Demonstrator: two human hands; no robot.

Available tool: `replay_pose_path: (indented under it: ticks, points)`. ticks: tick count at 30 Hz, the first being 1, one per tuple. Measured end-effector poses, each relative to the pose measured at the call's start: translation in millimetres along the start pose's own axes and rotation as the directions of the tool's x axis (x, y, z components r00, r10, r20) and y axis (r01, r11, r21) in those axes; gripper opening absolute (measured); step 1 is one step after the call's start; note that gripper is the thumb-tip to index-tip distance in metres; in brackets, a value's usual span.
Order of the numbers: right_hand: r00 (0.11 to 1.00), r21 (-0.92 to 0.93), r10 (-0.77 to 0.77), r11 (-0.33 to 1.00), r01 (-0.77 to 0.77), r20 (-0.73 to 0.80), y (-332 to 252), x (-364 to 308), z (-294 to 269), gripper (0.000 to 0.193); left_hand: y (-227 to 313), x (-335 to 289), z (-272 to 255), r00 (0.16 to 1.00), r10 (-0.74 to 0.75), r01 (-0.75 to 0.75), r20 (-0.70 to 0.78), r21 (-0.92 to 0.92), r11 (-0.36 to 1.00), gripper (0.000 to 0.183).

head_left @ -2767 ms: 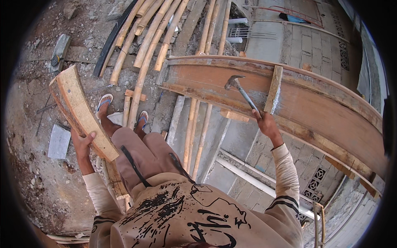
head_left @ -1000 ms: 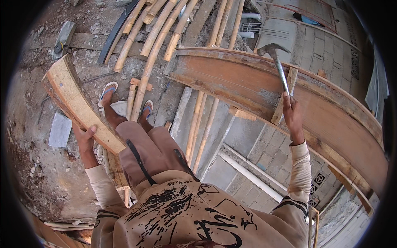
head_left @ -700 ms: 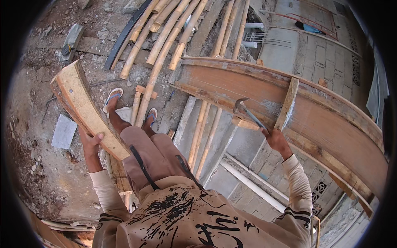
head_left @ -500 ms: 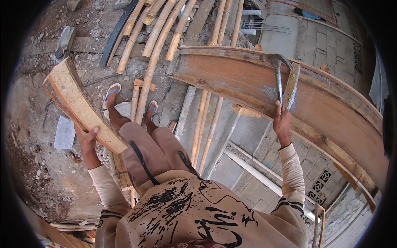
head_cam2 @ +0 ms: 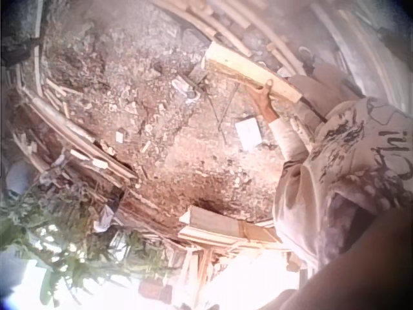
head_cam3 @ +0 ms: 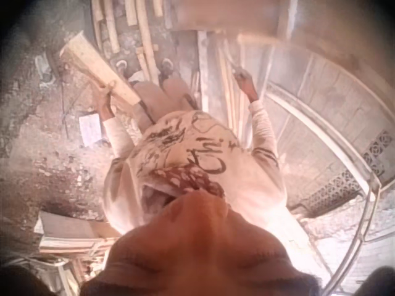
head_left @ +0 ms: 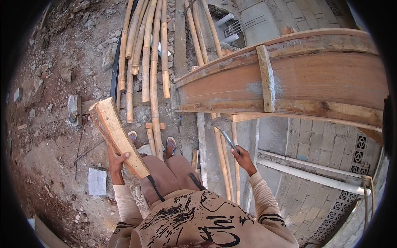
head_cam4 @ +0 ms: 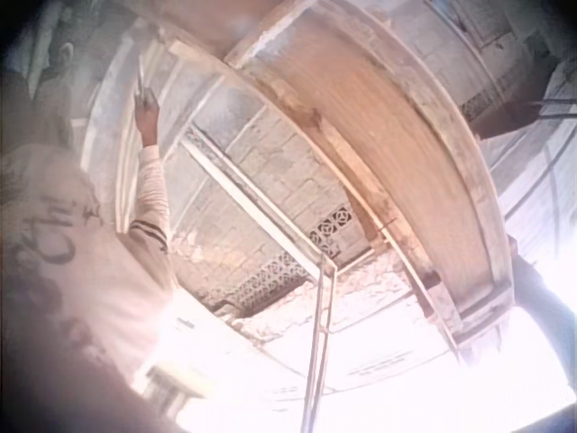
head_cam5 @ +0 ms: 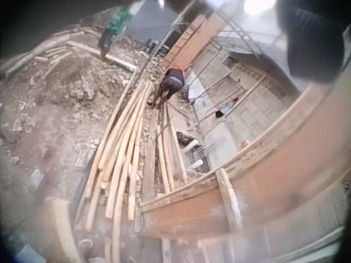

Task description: The person uses a hammer and a rebar rod to adjust and secure wooden planks and bamboo supports at a construction site. They repeatedly tap and pry the formwork components into place while moving around the work area.

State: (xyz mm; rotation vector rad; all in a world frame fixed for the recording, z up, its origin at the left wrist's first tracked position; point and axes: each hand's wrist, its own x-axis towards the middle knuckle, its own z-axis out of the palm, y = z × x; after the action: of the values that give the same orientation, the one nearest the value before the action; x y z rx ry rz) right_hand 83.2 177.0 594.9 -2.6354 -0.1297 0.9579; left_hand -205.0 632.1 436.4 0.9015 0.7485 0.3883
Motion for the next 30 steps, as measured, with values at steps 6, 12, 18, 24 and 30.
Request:
replay_pose_path:
  ticks: [6, 12, 18, 24, 30]
  points:
    - [0.963, -0.029, -0.083, 0.997, 0.078, -0.258, 76, 68, 48, 0.056, 4, 18, 104, 0.953, -0.079, 0.031, 0.292, 0.166, 0.986, 0.081]
    - [0.968, 0.116, -0.112, 0.983, 0.140, -0.223, 126, 142, 65, 0.053, -7, -1, 135, 0.919, -0.158, 0.022, 0.362, 0.352, 0.936, 0.087]
    - [0.973, 0.141, -0.190, 0.968, 0.208, -0.127, 138, 175, 45, 0.062, -7, -30, 144, 0.935, -0.195, 0.052, 0.296, 0.429, 0.902, 0.087]
    - [0.984, 0.019, -0.169, 0.986, 0.168, 0.055, 125, 171, 5, 0.076, -31, -31, 152, 0.926, -0.219, 0.066, 0.308, 0.437, 0.897, 0.090]
    - [0.995, 0.046, -0.071, 0.996, 0.074, -0.069, 126, 124, 16, 0.084, -71, -4, 250, 0.870, -0.233, 0.175, 0.434, 0.170, 0.970, 0.091]
